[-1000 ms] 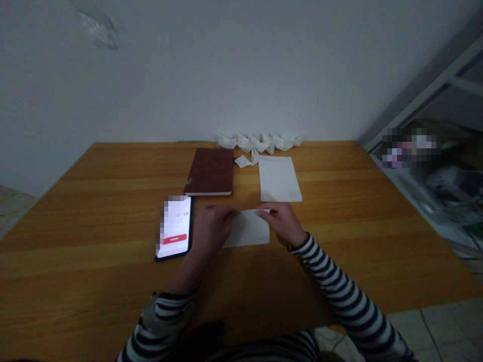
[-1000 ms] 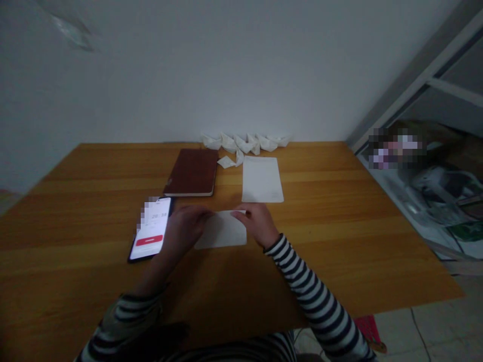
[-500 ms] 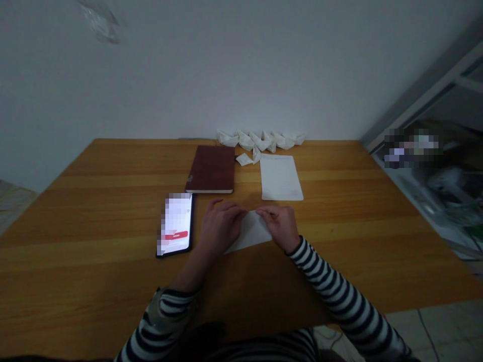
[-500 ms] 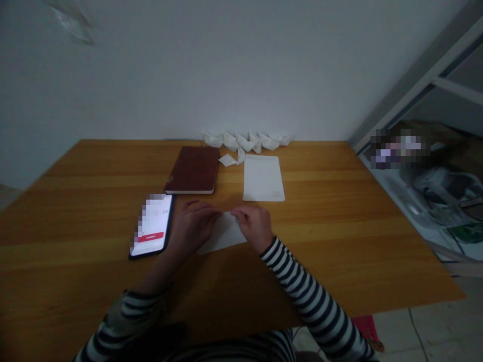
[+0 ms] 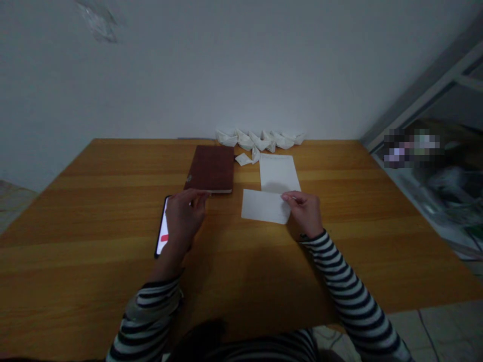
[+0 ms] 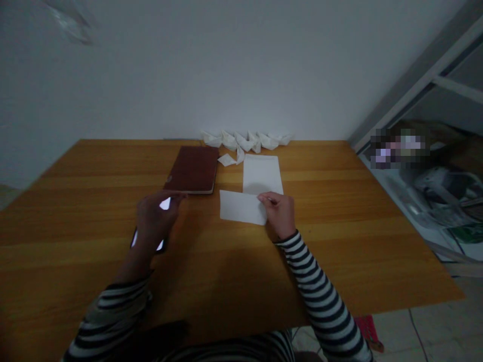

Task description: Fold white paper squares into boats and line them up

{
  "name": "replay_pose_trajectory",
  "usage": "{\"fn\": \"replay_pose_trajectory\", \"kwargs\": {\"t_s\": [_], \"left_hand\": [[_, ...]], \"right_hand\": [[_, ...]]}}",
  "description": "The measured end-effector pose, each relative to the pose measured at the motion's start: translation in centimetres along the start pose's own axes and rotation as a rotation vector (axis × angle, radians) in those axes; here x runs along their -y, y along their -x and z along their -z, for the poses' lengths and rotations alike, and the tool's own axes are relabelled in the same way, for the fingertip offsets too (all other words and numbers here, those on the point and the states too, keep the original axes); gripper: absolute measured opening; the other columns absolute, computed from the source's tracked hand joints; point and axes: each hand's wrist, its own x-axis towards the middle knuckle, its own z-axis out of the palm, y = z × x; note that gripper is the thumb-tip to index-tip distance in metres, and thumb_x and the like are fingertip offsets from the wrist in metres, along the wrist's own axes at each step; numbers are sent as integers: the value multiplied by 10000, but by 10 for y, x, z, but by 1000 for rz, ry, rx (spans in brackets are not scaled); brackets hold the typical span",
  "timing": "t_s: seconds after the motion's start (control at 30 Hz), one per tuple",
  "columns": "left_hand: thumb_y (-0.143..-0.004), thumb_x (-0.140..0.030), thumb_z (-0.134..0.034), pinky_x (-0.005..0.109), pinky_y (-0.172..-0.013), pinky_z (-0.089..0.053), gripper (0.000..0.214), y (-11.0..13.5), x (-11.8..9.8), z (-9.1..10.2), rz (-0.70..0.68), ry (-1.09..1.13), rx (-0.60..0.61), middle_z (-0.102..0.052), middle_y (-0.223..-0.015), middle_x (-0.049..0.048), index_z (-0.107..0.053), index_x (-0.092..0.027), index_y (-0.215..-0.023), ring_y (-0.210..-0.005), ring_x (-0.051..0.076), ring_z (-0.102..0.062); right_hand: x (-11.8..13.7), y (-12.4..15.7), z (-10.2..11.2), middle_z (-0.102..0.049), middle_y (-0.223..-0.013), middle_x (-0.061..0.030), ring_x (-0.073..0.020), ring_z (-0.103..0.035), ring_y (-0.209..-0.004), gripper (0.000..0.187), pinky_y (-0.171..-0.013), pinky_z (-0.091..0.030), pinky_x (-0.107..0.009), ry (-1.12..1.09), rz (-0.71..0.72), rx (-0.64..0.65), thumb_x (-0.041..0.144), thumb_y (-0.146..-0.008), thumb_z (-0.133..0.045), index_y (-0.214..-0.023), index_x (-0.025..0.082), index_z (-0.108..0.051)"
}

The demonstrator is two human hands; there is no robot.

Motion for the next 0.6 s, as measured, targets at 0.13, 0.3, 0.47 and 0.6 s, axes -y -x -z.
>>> {"fn": "replay_pose_trajectory", "kwargs": {"t_s": [0.13,0.3,0.47,0.6], "left_hand": [[-901,-462,-591,357,-845,-523,313,6,-20,-13,178,444,313,-772,-922,65,-740,-196,-969,-878,227,-703],[-835,-674,-597,372,-912,-506,596,33,-46,-41,322,1018,825,-735,-1086,101,-675,-202,-1189,-1049,249,-665],[-715,-557,-795,244,-637,-469,474,41,-49,-47,505,1130,894,-726,-844,54,-741,-149,-951,-693,139,-632],[-706,-427,-826,226,-553,-437,317,30,-45,-33,535,904,546,-686,-694,16,-705,-140,-764,-584,116,-586]], "right_hand": [[11,-3,-4,-777,-837,-54,-213,-709,-820,201,-787,-544,-356,-314,95,281,389,-871,-684,-800,231,-786],[28,0,-20,-727,-1098,-48,-239,-604,-1186,289,-1086,-413,-473,-610,212,425,499,-897,-641,-752,281,-764],[31,6,-32,-674,-1252,-29,-238,-552,-1283,215,-1125,-381,-470,-719,161,468,496,-884,-664,-868,316,-782],[26,6,-26,-680,-1291,-70,-221,-609,-1212,388,-1054,-457,-430,-565,-48,442,534,-881,-650,-1180,296,-720]]}}
